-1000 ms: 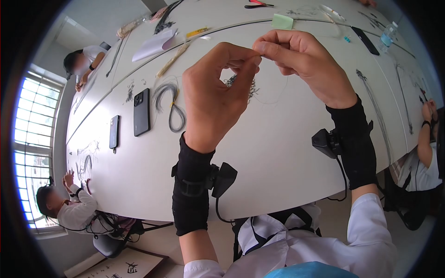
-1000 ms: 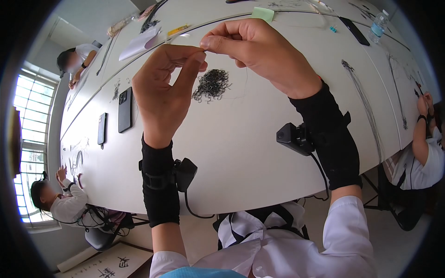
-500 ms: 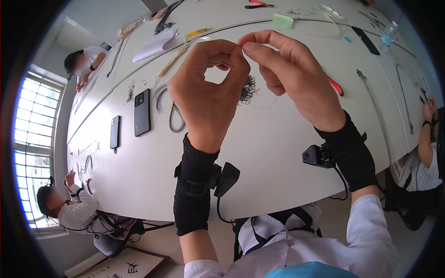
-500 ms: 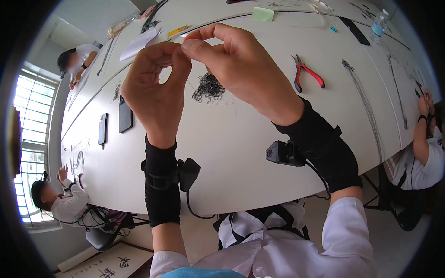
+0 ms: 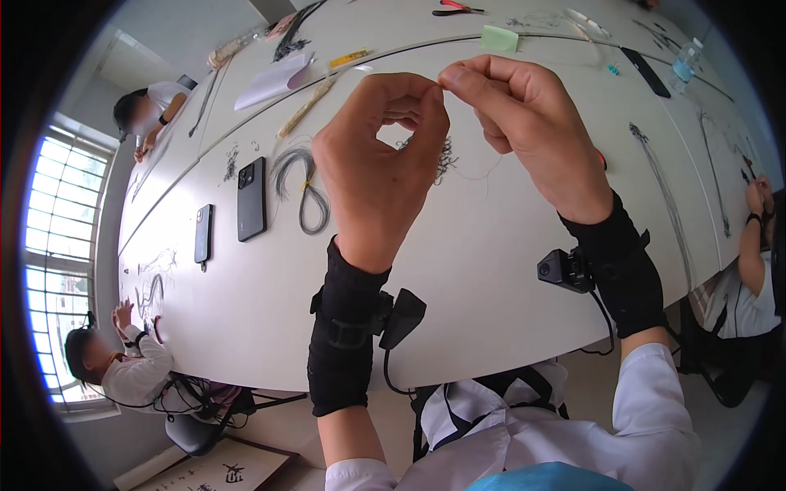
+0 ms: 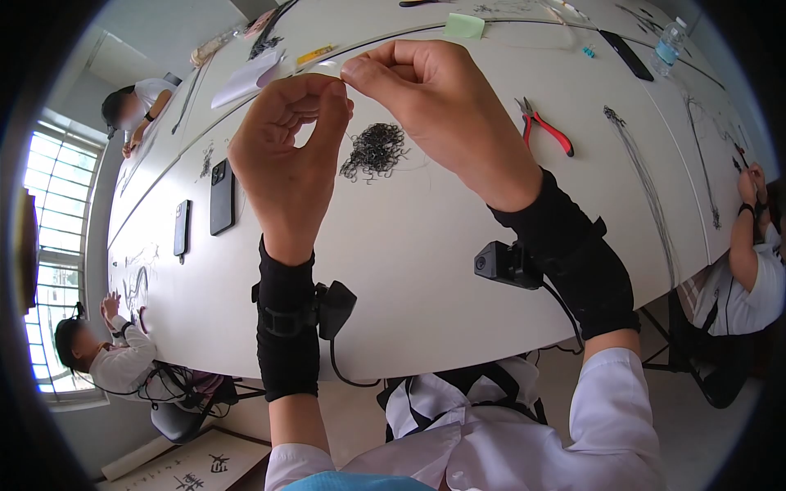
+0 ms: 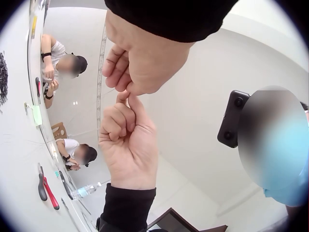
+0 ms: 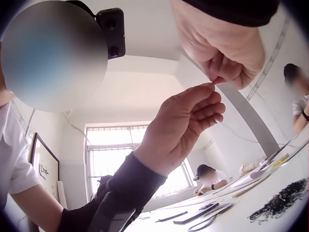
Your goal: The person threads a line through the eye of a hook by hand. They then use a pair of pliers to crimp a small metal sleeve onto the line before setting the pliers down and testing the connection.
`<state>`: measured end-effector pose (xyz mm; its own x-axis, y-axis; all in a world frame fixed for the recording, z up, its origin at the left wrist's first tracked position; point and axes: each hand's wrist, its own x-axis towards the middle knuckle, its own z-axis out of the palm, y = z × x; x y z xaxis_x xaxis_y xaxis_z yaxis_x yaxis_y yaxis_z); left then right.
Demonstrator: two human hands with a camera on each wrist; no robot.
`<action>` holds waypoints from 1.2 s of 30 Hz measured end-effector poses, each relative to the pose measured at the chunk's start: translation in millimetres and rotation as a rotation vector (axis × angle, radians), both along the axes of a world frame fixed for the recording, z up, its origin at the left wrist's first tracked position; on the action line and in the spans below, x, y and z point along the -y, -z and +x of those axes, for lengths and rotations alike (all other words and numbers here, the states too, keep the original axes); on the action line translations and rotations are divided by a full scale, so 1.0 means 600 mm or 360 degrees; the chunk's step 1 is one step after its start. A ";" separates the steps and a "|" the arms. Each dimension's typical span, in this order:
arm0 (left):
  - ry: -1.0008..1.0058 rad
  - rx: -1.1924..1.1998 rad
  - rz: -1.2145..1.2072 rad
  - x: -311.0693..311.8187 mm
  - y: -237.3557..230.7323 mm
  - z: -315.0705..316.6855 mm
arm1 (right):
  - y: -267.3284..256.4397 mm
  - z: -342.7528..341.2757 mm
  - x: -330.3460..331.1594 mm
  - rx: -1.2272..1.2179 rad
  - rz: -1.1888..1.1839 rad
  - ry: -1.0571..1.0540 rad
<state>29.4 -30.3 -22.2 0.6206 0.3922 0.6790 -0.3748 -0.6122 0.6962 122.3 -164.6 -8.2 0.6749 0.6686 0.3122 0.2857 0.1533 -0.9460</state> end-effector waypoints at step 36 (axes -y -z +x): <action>0.0089 -0.0079 -0.0420 -0.010 -0.011 -0.007 | -0.002 -0.014 -0.001 0.0498 -0.0157 0.0163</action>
<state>25.4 -24.1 -15.6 0.6765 0.5157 0.5257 -0.3642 -0.3862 0.8475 114.0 -163.8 -6.8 0.6218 0.6395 0.4521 0.5736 0.0211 -0.8189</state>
